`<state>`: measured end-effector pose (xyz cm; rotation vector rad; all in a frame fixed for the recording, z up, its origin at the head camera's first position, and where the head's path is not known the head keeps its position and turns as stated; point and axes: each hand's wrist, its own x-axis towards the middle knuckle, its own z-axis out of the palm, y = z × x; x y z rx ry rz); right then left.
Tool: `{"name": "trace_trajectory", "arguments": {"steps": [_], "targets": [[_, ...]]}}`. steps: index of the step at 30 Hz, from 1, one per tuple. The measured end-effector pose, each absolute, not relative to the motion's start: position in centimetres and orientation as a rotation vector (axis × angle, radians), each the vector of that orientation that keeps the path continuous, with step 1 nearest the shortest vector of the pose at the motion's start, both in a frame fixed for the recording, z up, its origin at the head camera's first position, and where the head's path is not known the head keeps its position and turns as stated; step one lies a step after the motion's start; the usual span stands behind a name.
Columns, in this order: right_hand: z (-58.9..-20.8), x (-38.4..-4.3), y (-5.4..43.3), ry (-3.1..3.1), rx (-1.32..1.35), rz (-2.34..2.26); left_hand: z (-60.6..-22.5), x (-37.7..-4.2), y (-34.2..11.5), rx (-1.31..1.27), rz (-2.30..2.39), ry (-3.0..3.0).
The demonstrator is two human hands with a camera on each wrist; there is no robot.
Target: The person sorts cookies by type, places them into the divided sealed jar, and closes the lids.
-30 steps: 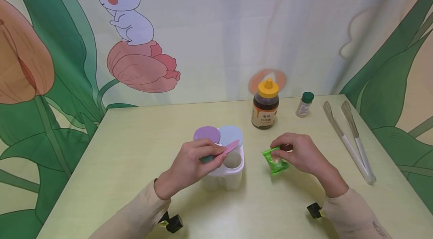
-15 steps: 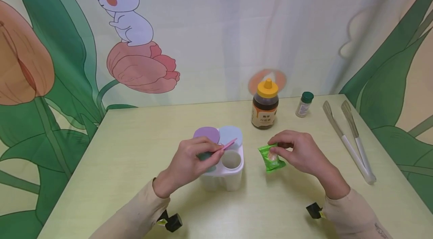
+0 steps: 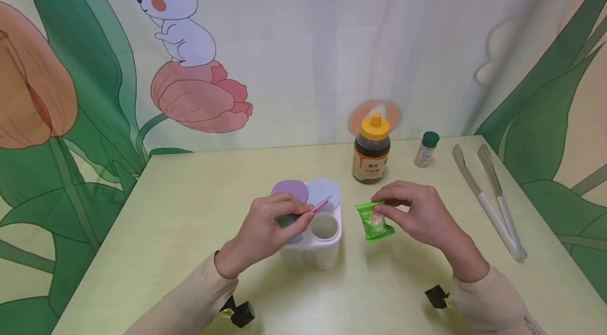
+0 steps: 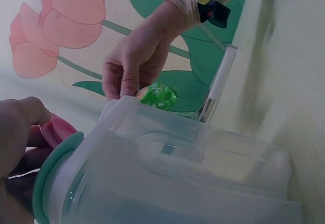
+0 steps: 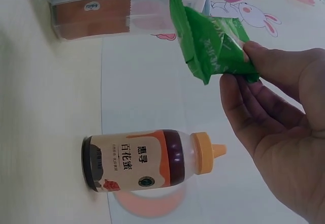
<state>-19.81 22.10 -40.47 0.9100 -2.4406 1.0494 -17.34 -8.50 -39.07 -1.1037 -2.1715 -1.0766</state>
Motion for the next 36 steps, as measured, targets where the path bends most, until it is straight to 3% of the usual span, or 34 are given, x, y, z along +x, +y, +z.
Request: {"name": "trace_trajectory", "arguments": {"steps": [36], "targets": [[-37.5, -19.1, 18.3, -2.039, 1.176, 1.369, -39.2, -17.9, -9.1, -1.046, -1.156, -2.222]]}}
